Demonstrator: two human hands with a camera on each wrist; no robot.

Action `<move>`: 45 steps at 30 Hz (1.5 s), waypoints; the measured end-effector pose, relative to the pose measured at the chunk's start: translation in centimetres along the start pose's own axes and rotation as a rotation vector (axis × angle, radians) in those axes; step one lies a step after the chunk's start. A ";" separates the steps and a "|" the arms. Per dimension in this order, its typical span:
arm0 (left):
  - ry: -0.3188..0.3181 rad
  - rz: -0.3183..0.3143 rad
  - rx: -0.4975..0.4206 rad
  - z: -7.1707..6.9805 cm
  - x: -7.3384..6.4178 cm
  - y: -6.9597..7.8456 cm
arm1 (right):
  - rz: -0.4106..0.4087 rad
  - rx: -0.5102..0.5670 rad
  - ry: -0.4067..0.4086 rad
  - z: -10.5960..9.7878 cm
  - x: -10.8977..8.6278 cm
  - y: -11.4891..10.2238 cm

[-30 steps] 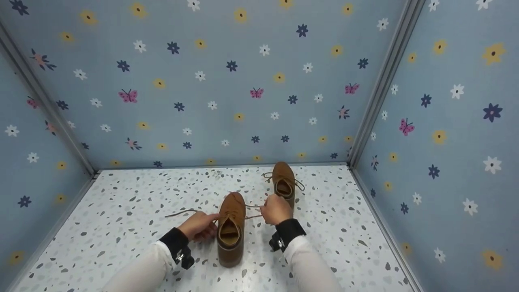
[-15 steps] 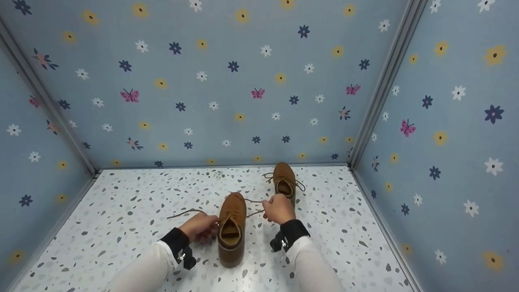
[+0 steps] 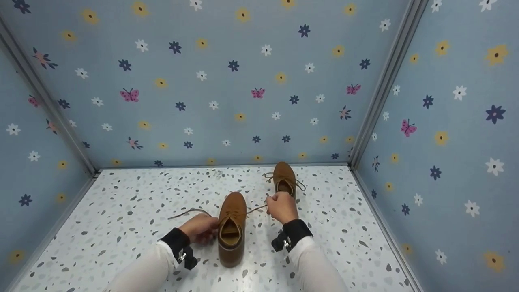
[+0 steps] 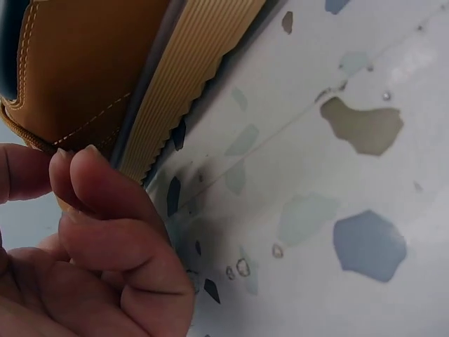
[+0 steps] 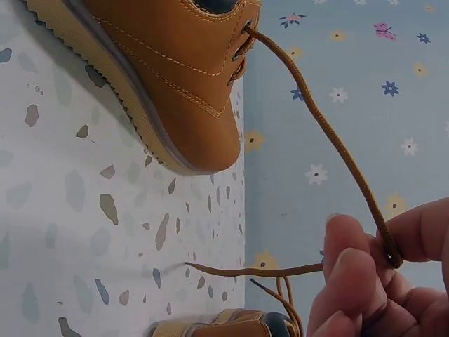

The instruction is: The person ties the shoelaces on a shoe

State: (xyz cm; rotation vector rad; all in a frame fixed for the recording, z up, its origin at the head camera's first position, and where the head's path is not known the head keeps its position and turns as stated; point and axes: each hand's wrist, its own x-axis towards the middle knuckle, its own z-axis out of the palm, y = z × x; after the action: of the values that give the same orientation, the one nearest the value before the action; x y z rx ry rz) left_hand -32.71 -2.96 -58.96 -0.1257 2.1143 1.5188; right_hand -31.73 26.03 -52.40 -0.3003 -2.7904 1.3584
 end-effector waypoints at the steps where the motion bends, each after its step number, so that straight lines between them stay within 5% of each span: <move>1: 0.005 0.015 -0.001 0.0 0.0 0.0 | 0.001 0.002 -0.003 0.0 0.0 0.0; 12: 0.140 0.122 0.024 0.0 0.5 0.5 | 0.000 -0.030 -0.035 0.0 -0.1 0.9; 21: 0.228 0.151 -0.102 0.0 0.7 1.5 | 0.003 -0.047 -0.061 0.2 0.0 1.4; 38: 0.386 0.355 0.056 -0.4 -0.2 4.0 | -0.042 -0.006 -0.082 0.1 0.0 1.6; 45: 0.388 0.559 0.238 0.8 -0.8 5.3 | -0.025 -0.019 -0.087 0.1 0.0 1.6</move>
State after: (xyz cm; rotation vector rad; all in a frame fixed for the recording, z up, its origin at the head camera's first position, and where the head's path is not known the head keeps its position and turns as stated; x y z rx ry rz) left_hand -33.64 -0.49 -54.23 0.3065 2.7909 1.6167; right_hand -31.44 26.89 -53.72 -0.2109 -2.8685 1.3726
